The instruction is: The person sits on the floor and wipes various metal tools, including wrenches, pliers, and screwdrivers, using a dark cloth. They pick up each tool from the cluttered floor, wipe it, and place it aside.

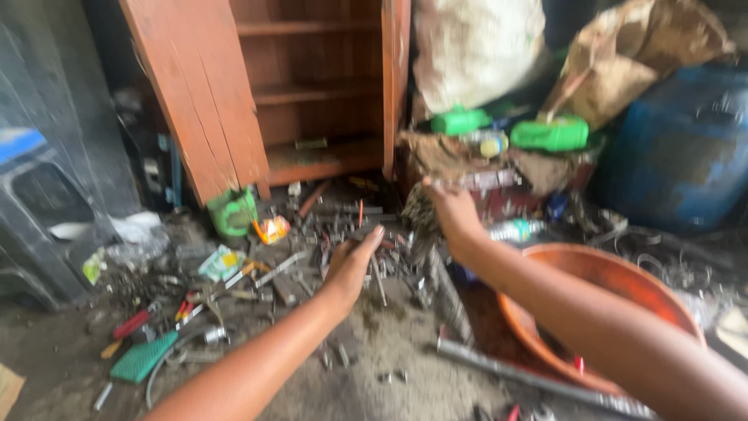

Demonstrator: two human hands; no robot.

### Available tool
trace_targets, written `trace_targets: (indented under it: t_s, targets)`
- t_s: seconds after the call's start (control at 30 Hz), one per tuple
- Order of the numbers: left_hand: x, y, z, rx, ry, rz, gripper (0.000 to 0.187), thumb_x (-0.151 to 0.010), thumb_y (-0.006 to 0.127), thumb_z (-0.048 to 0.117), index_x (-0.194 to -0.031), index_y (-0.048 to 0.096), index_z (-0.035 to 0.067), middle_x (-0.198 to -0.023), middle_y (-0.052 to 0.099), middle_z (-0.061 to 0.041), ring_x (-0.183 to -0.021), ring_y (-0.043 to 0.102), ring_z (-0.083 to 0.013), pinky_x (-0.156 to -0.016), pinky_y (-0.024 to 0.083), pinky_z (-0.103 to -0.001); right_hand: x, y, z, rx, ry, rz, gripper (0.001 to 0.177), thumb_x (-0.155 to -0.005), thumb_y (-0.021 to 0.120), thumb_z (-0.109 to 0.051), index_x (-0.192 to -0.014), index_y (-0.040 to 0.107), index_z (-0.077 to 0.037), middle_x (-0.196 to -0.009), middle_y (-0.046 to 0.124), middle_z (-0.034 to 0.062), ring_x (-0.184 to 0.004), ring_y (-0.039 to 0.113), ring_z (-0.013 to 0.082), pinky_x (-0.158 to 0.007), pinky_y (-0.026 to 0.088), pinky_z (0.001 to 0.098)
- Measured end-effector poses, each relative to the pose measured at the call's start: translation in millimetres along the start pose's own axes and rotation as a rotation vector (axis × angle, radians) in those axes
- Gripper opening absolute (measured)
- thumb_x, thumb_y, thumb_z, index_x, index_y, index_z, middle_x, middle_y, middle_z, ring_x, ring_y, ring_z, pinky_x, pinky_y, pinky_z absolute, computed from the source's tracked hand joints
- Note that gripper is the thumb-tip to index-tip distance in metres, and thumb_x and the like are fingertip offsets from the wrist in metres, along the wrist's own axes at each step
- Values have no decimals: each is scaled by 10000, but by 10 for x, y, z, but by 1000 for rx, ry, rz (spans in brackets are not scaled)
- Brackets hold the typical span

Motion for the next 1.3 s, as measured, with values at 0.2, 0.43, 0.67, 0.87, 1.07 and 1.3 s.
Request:
trace_targets:
  t_s: [0.2,0.43,0.67,0.87,1.07,1.3]
  targets:
    - [33,-381,263,-364,70,181,598,-976,593,570,-1173,680,12,-1034,660,-48,-963,587,-159,-882,477,-320,173,477,-85,-429,105,-141,395,-982,623,-386,-1121,718,-28,-994,715,66,-884,637,189,-778,534,362]
    - [78,-574,283,-209,-27,116,668,-933,527,610,-1511,507,273,-1469,559,-89,-1373,482,-233,-1123,360,-343,347,884,48,-248,299,-431,408,-989,607,-411,-1106,722,-37,-937,733,49,-850,640,187,-752,487,374]
    - [53,-468,-520,-258,-223,135,707,-920,489,645,-1555,453,335,-1683,242,-58,-1526,254,-261,-1190,239,-417,671,1130,895,239,39,-472,348,-1008,625,-315,-1138,696,-1,-833,675,103,-786,598,199,-710,504,329]
    - [145,-367,-1034,-213,-162,81,656,-953,527,610,-1498,540,246,-1529,502,-123,-1412,487,-264,-1170,352,-386,1034,859,1099,63,204,-723,300,-987,524,-100,-1243,651,-10,-840,682,73,-756,630,207,-676,534,355]
    - [33,-196,-1097,-44,-246,114,752,-942,416,618,-1614,399,282,-1522,515,-142,-1375,499,-276,-1146,363,-383,848,855,1007,173,56,-626,427,-897,693,-68,-1287,556,39,-1022,691,132,-889,662,252,-765,536,400]
    - [54,-120,-1081,-20,-75,204,838,-985,549,516,-1621,157,137,-1532,480,-129,-1378,502,-244,-1130,385,-359,742,926,1033,422,-368,-597,257,-883,630,-74,-1120,661,20,-973,723,261,-864,741,348,-796,555,432]
Point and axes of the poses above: each hand's wrist, its own x-axis away from the middle knuckle, its own y-axis out of the palm, z = x × y, the point moved 5 cm from there along -x, towards the middle knuckle
